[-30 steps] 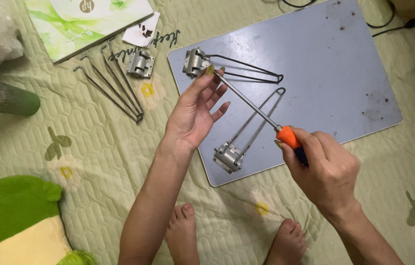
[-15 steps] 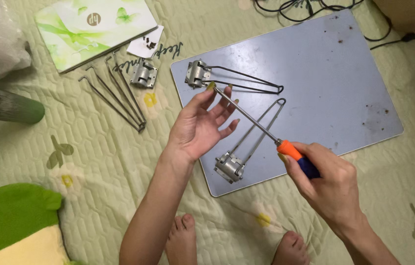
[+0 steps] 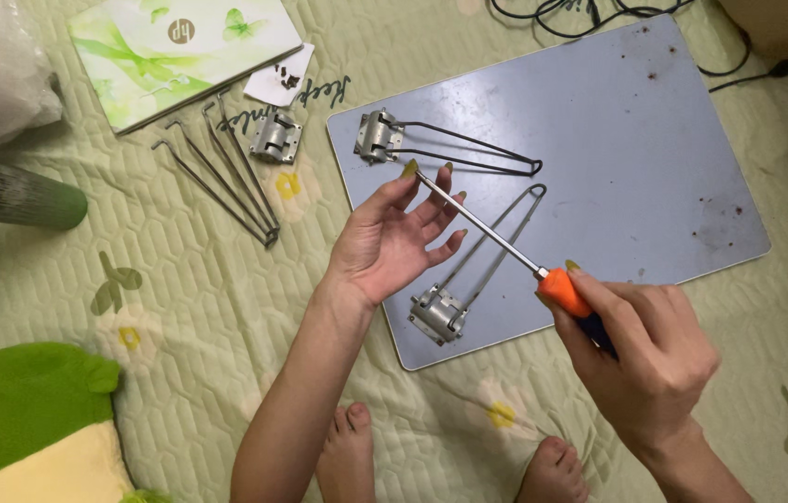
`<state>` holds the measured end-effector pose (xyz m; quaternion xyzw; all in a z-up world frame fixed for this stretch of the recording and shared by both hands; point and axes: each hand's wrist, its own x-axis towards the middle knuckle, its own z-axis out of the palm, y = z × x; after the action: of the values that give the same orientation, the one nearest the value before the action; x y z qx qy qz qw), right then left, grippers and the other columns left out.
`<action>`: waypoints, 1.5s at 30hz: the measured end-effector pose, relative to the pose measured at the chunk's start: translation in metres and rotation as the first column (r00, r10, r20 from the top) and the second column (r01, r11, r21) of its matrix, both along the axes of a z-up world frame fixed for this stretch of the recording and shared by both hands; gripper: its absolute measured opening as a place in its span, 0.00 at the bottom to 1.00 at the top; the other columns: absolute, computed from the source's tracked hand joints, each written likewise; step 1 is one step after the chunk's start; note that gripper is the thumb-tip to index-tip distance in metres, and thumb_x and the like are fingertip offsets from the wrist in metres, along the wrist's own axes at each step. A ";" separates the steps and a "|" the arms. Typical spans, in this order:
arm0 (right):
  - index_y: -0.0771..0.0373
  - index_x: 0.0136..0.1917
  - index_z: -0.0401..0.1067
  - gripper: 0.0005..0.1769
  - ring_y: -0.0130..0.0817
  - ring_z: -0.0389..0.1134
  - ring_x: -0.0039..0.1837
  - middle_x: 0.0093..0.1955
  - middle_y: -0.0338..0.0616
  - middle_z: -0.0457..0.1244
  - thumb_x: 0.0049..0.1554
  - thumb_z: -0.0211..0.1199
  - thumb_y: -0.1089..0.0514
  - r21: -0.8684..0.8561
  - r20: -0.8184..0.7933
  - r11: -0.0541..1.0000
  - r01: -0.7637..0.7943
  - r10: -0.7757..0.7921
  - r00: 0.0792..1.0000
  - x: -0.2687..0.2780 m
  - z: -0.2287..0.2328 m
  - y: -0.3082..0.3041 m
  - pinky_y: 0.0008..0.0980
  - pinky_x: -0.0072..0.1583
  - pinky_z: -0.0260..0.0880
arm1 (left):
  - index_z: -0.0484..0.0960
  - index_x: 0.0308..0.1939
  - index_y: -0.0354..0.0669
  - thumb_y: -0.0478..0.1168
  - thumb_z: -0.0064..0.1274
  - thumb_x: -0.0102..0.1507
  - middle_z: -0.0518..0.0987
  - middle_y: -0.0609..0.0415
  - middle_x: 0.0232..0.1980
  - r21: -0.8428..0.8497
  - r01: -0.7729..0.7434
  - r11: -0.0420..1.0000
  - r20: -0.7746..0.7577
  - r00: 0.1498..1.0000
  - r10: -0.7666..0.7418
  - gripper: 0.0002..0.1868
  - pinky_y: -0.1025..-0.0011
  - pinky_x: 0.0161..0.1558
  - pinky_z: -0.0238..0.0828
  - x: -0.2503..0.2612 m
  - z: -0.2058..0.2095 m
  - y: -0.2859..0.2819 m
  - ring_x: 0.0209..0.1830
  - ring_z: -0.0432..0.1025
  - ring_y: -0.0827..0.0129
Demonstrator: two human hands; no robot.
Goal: The person sits on a bed and uses a screwdriver and Allen keys to assemble metal brackets and wire loops onto small cylindrical motors. They tighten screws, attach wire handles, and place the assembled units on a metal tray.
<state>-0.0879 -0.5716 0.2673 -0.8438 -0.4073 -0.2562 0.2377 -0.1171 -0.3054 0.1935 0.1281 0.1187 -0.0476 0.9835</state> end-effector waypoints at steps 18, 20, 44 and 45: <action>0.66 0.54 0.79 0.16 0.26 0.68 0.37 0.40 0.43 0.69 0.53 0.74 0.59 0.033 -0.669 0.992 0.122 -0.069 0.740 -0.002 -0.024 -0.004 0.27 0.40 0.67 | 0.79 0.47 0.60 0.48 0.68 0.58 0.79 0.62 0.57 0.079 -0.021 0.997 -0.163 0.986 0.033 0.17 0.58 0.59 0.65 -0.002 -0.019 -0.013 0.60 0.69 0.68; 0.67 0.55 0.78 0.16 0.26 0.69 0.41 0.43 0.42 0.69 0.54 0.73 0.60 0.070 -0.652 0.993 0.092 -0.025 0.757 -0.001 -0.028 -0.007 0.25 0.44 0.69 | 0.78 0.50 0.58 0.47 0.68 0.58 0.79 0.62 0.57 0.072 -0.046 0.996 -0.143 0.988 0.056 0.19 0.58 0.59 0.65 -0.003 -0.026 -0.018 0.60 0.69 0.69; 0.45 0.57 0.78 0.18 0.28 0.73 0.40 0.45 0.29 0.70 0.53 0.63 0.46 -0.842 -0.371 0.444 -0.307 -0.062 0.926 -0.001 0.004 0.001 0.32 0.37 0.73 | 0.76 0.60 0.42 0.49 0.56 0.71 0.76 0.54 0.59 -0.445 -0.020 0.895 -0.202 0.976 -0.078 0.19 0.69 0.72 0.67 -0.086 -0.078 -0.211 0.62 0.72 0.69; 0.46 0.56 0.78 0.17 0.29 0.73 0.39 0.45 0.30 0.70 0.53 0.63 0.46 -0.842 -0.370 0.442 -0.309 -0.056 0.927 -0.002 0.002 0.003 0.32 0.36 0.73 | 0.76 0.59 0.43 0.50 0.56 0.72 0.76 0.55 0.58 -0.442 -0.037 0.896 -0.204 0.977 -0.060 0.18 0.71 0.71 0.68 -0.087 -0.081 -0.212 0.61 0.72 0.70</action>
<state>-0.0898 -0.5683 0.2698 -0.8391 -0.4951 0.1654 -0.1528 -0.2039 -0.5173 0.1120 -0.1045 0.2083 -0.0927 0.9680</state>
